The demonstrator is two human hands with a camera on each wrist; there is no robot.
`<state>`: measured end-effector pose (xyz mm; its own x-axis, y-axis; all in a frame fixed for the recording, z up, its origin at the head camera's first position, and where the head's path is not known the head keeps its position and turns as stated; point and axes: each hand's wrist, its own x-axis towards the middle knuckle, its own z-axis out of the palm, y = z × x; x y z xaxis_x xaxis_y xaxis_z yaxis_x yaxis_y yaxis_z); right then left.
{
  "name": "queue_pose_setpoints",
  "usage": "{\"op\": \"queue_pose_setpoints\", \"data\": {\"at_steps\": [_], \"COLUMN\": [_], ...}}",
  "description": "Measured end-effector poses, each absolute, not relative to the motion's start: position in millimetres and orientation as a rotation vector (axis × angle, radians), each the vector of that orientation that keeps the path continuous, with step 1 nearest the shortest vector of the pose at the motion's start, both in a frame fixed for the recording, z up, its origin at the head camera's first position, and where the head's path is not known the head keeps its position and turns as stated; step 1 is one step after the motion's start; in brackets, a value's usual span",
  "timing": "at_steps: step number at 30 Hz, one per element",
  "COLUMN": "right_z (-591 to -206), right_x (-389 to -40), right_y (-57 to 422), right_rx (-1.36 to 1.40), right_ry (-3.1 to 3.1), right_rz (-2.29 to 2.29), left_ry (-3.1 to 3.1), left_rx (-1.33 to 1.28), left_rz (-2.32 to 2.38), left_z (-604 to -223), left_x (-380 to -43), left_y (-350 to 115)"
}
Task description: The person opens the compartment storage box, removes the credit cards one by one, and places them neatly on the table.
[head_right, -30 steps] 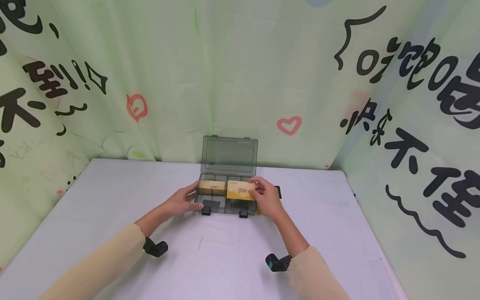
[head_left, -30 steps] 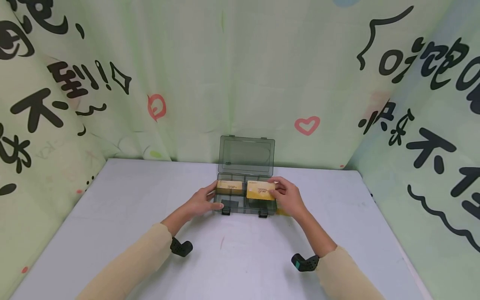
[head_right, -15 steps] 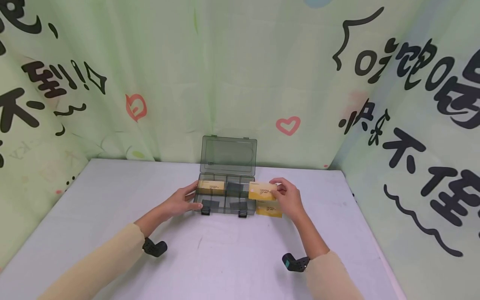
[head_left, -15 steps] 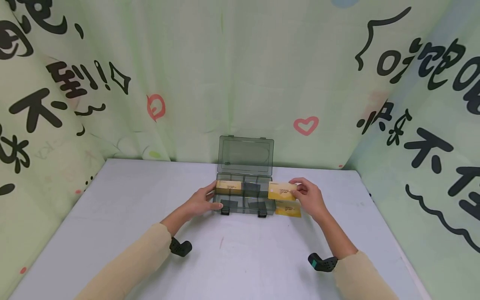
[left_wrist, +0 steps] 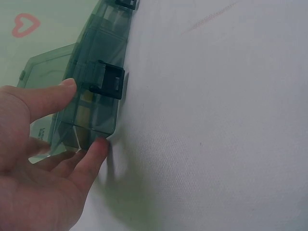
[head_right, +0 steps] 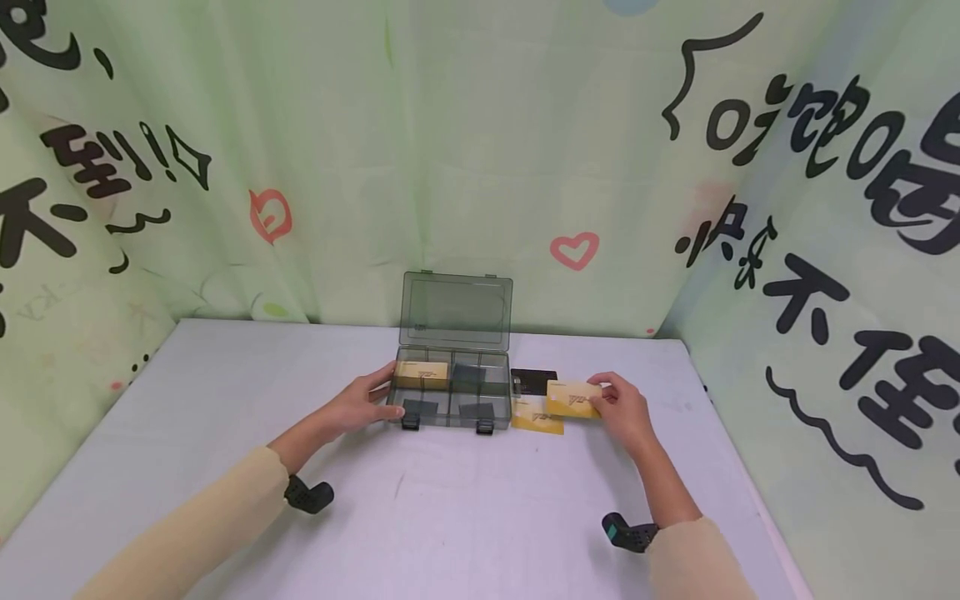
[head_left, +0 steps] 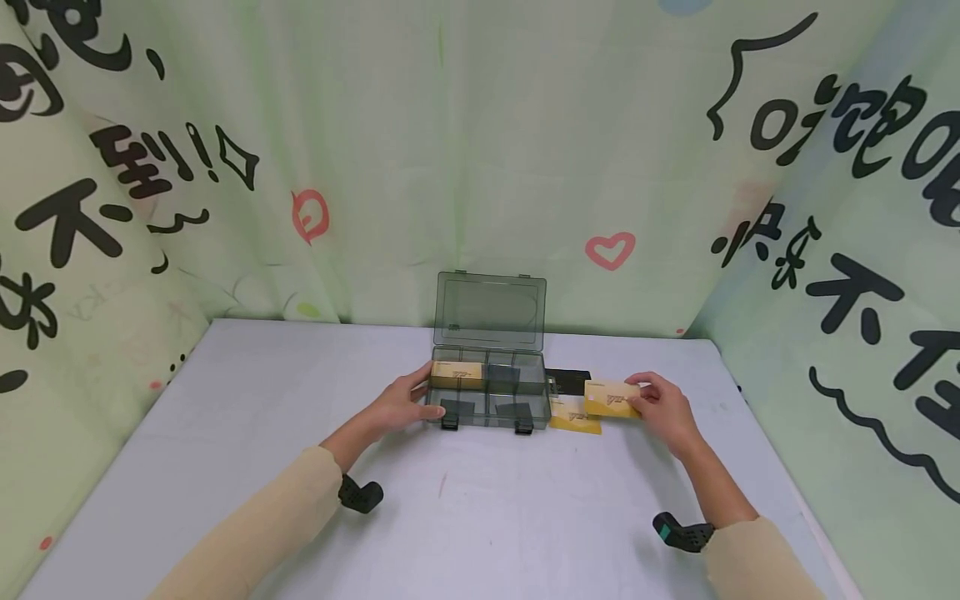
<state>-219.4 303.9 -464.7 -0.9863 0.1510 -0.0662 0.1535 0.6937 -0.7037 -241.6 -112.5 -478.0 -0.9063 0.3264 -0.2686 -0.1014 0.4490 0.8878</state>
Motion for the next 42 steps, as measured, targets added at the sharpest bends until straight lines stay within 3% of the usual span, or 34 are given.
{"op": "queue_pose_setpoints", "data": {"at_steps": [12,33,42], "right_z": [-472,-484,-478], "right_x": [-207,-210,-205], "right_y": [329,319,301], "right_rx": [0.296,0.287,0.21], "right_ry": [2.888,3.034,3.004], "right_rz": [-0.996,-0.674,-1.024], "left_ry": [2.307,2.308,2.316], "left_rx": [0.168,0.196,0.198], "left_rz": [1.439,1.448,1.443], "left_z": [-478,-480,-479], "left_x": [-241,-240,-240], "left_y": [-112,-114,-114]}}
